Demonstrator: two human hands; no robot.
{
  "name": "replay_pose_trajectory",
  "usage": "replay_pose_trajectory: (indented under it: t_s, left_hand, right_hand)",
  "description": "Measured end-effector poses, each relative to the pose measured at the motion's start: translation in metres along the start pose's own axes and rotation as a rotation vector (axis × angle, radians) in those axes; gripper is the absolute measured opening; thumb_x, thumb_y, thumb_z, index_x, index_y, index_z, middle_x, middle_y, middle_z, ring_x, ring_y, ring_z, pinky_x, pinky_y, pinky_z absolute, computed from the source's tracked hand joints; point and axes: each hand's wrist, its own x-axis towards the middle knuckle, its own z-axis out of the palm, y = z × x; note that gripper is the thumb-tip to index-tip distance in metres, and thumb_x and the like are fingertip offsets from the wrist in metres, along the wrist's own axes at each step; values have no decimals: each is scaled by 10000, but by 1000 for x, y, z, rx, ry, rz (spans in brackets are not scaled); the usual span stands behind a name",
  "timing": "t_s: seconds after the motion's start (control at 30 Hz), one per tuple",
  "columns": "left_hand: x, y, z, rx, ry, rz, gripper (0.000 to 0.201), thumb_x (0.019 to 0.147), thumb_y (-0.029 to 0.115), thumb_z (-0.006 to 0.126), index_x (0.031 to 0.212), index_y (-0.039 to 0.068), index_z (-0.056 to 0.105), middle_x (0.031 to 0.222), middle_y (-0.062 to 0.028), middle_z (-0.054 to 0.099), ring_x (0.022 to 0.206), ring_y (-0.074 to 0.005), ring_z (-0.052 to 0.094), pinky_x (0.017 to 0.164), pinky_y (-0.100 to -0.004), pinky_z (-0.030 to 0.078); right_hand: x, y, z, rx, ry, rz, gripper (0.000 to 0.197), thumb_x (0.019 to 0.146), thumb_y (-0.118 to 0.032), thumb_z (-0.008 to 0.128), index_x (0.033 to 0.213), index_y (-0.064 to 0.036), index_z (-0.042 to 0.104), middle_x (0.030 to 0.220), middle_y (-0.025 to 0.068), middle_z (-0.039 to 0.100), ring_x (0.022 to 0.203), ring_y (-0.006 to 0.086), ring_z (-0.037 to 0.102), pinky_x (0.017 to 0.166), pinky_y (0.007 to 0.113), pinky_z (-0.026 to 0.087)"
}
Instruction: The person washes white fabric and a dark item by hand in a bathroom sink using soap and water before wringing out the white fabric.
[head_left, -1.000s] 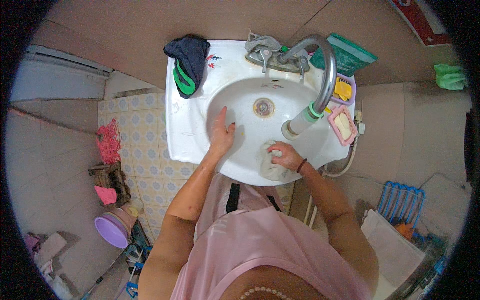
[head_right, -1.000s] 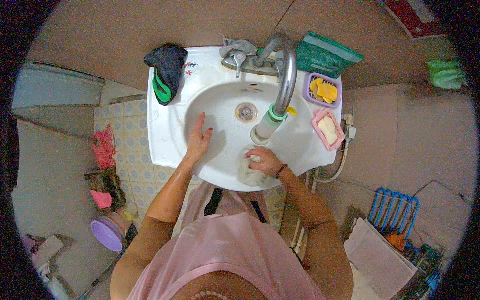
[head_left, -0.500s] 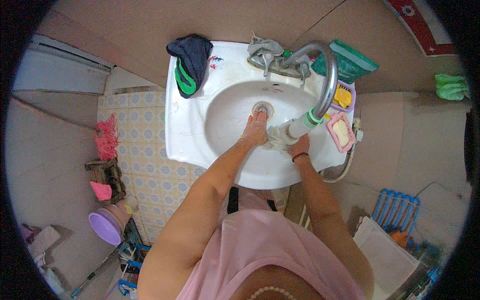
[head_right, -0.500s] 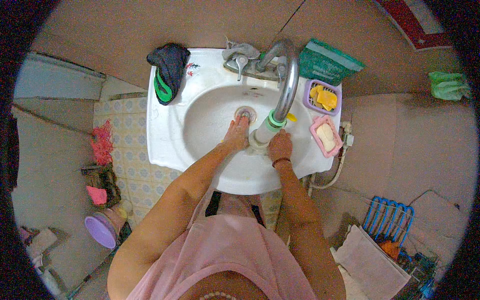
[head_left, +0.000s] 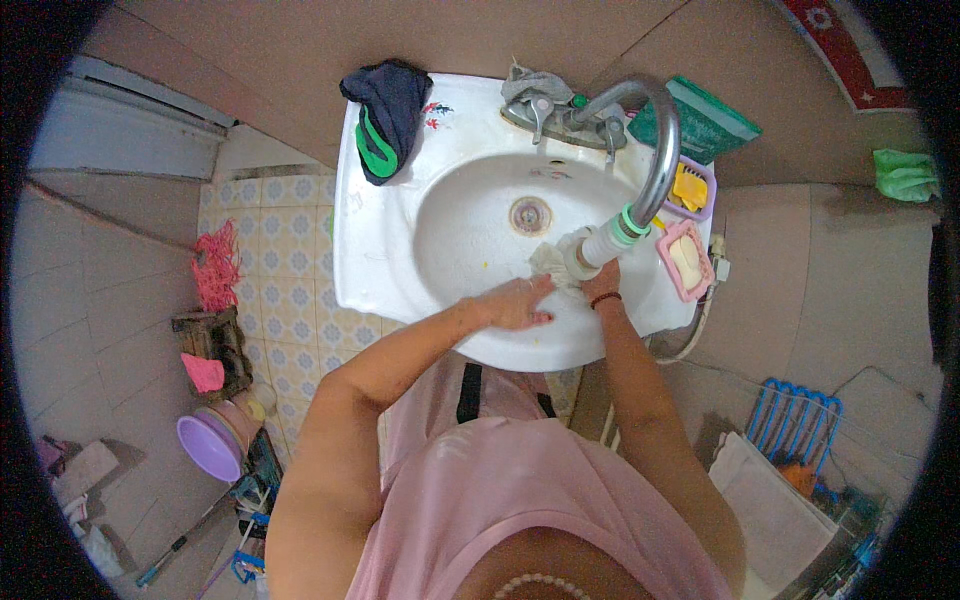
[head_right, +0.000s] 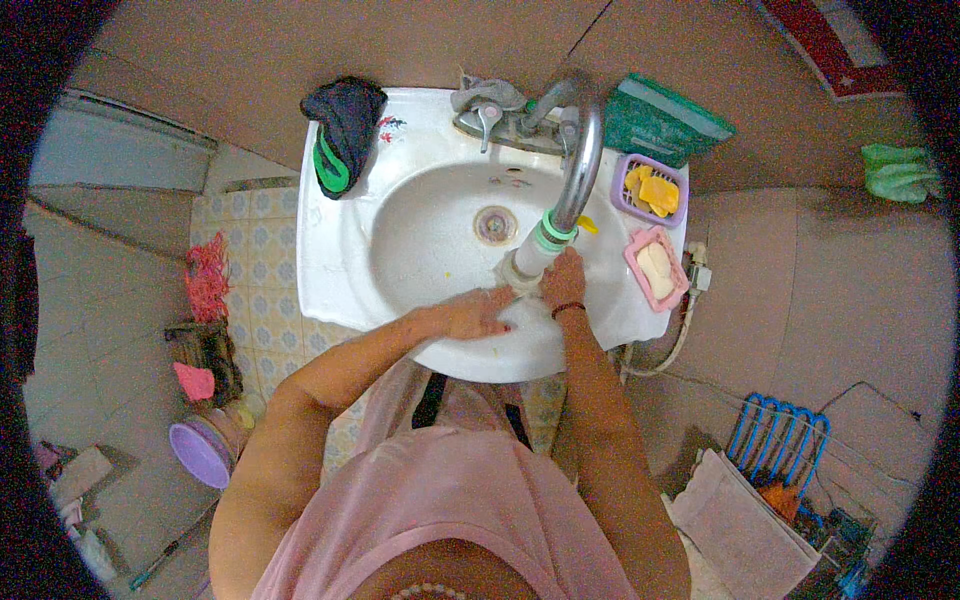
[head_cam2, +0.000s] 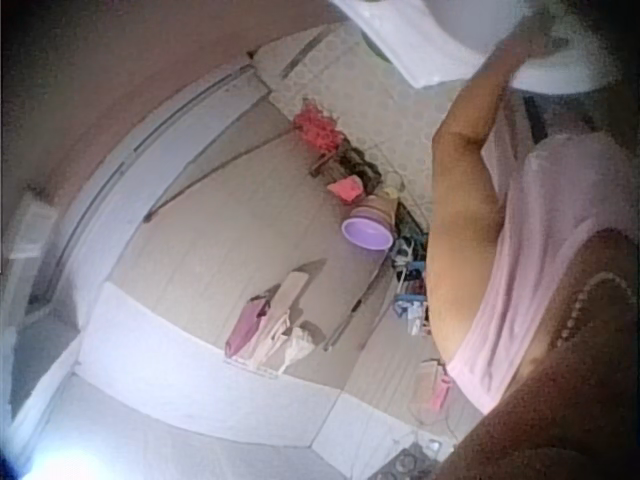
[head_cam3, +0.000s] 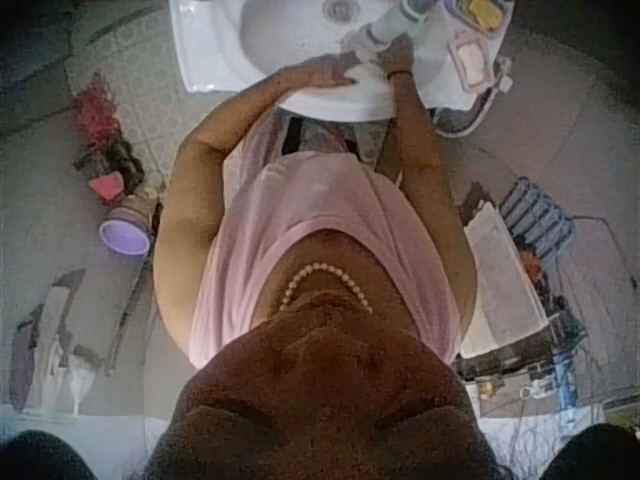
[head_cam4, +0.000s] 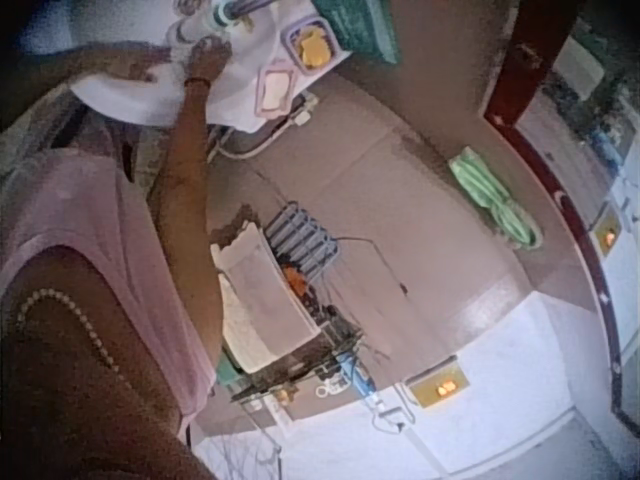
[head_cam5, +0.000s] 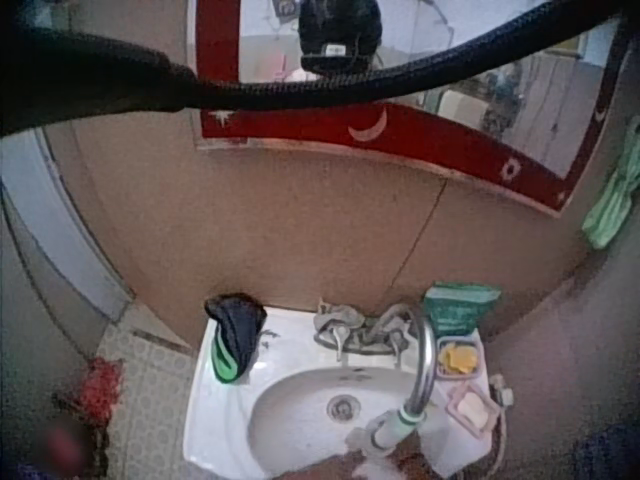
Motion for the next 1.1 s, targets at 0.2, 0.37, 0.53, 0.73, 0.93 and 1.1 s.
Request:
replay_pose_trajectory:
  t_s: [0.2, 0.37, 0.53, 0.73, 0.93, 1.1]
  left_hand:
    - [-30, 43, 1, 408, -348, 123, 467, 828, 440, 232, 1247, 233, 212, 1327, -13, 109, 1221, -227, 95, 962, -482, 88]
    - [-23, -8, -55, 972, -134, -408, 525, 810, 468, 241, 1243, 171, 242, 1323, -24, 139, 1222, -195, 94, 977, -425, 39]
    - [-2, -46, -77, 826, 449, -363, 350, 833, 314, 309, 1078, 119, 464, 1148, -68, 415, 1089, -196, 348, 913, -340, 238]
    - [-30, -2, -124, -567, 1089, -200, 313, 837, 266, 382, 895, 9, 550, 828, -66, 580, 785, -149, 524, 741, -275, 389]
    - [-36, 22, -126, -776, 1041, -90, 356, 826, 292, 409, 977, -14, 510, 941, -116, 552, 876, -178, 516, 815, -281, 370]
    - [-41, 18, -107, -848, 1024, -172, 378, 820, 256, 425, 1108, 12, 408, 1000, -108, 514, 903, -179, 501, 816, -281, 369]
  right_hand:
    - [0, -1, -2, 163, 14, 53, 362, 643, -123, 494, 955, 54, 443, 943, 207, 459, 899, 341, 420, 799, 420, 319]
    - [4, -19, -4, 434, -35, 266, 348, 651, -148, 553, 959, -8, 470, 975, 147, 491, 926, 290, 442, 816, 368, 338]
    - [10, -38, 5, 634, -100, 347, 234, 692, -206, 588, 864, -62, 521, 889, 74, 540, 850, 204, 507, 769, 289, 388]
    - [-7, -133, -31, 524, -412, 203, 382, 678, -314, 587, 962, -74, 500, 975, 151, 515, 909, 282, 478, 805, 352, 363]
    - [30, -187, 13, 439, -282, 40, 452, 621, -360, 620, 972, -98, 507, 1018, 198, 457, 1004, 356, 376, 895, 400, 269]
    - [49, -102, 18, 507, 90, 139, 326, 667, -257, 590, 947, -105, 523, 957, 142, 471, 899, 291, 419, 817, 383, 323]
